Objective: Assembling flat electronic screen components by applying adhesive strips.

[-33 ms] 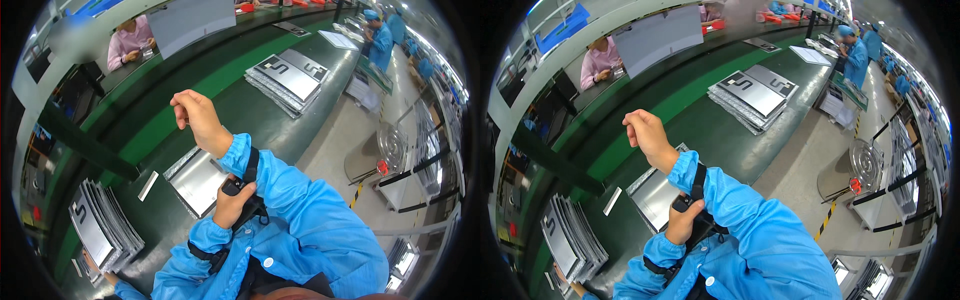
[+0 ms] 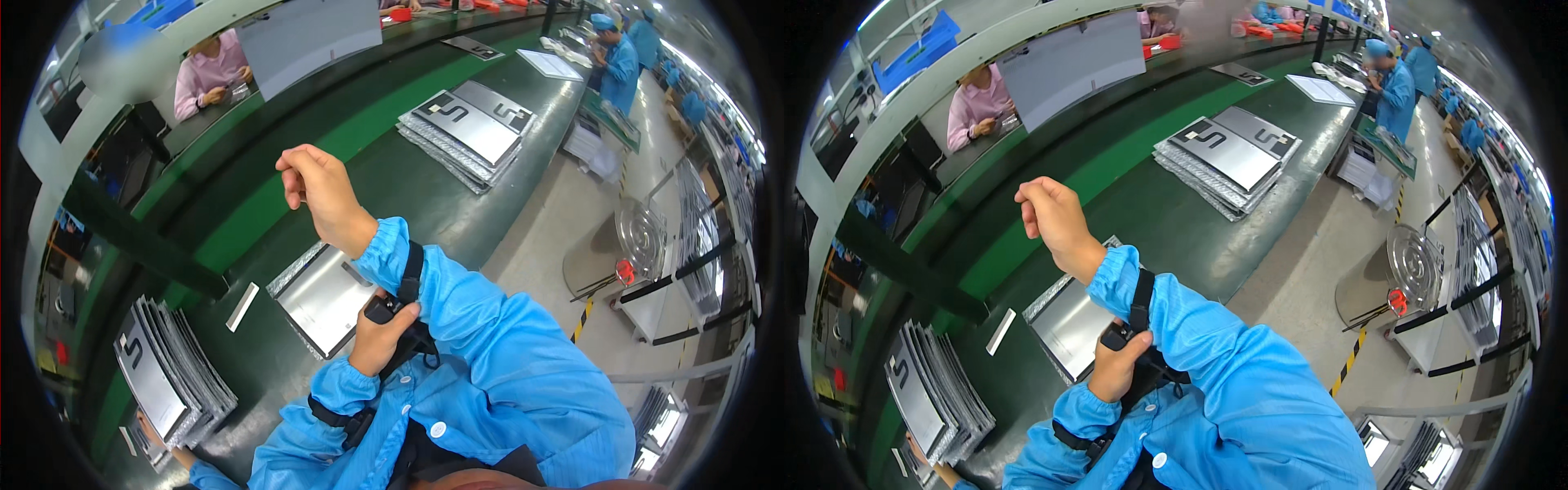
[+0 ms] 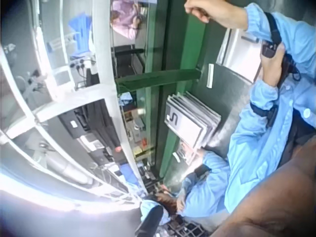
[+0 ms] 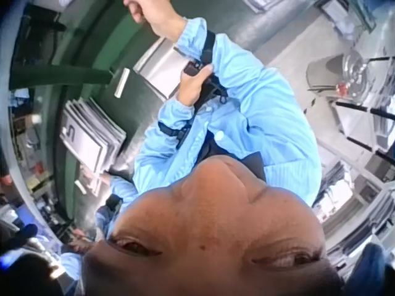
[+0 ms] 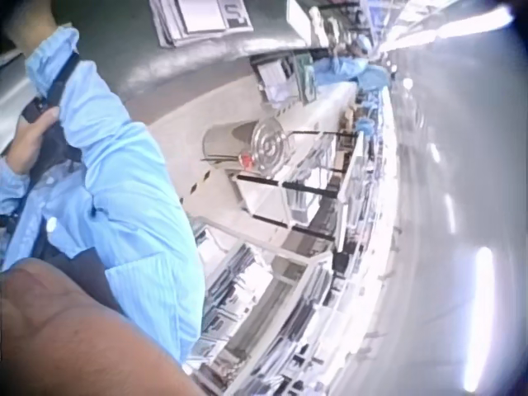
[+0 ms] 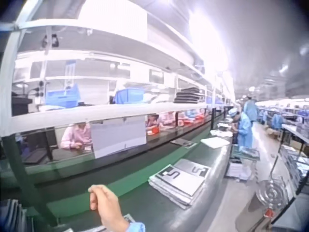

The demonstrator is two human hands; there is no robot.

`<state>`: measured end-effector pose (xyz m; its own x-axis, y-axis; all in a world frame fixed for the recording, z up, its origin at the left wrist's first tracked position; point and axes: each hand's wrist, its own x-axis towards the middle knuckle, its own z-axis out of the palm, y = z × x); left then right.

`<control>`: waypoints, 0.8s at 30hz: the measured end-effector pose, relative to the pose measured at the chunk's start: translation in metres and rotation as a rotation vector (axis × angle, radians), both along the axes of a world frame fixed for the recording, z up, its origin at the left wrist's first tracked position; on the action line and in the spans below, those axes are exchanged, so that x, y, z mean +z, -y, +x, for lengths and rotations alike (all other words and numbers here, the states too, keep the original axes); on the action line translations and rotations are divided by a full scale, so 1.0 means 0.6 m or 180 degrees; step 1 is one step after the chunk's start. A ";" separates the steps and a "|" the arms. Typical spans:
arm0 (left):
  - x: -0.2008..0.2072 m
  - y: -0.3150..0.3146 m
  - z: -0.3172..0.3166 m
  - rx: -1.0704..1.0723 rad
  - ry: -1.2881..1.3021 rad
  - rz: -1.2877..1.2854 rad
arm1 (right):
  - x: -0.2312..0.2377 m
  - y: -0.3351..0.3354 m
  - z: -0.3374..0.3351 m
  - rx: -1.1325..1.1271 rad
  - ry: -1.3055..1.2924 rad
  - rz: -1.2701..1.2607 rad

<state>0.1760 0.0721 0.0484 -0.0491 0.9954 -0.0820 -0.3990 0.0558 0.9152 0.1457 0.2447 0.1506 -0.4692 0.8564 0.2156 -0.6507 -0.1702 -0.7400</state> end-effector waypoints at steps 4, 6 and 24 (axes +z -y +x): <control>-0.024 0.019 0.003 -0.0176 0.0065 -0.0064 | 0.031 0.012 -0.020 -0.0667 0.0136 0.0463; 0.001 0.029 0.004 -0.0199 0.0167 -0.0169 | 0.012 0.029 -0.028 -0.1508 0.0518 0.1923; -0.055 0.016 -0.024 -0.1364 0.0500 0.0773 | 0.113 0.137 0.038 0.2539 -0.1399 -0.0786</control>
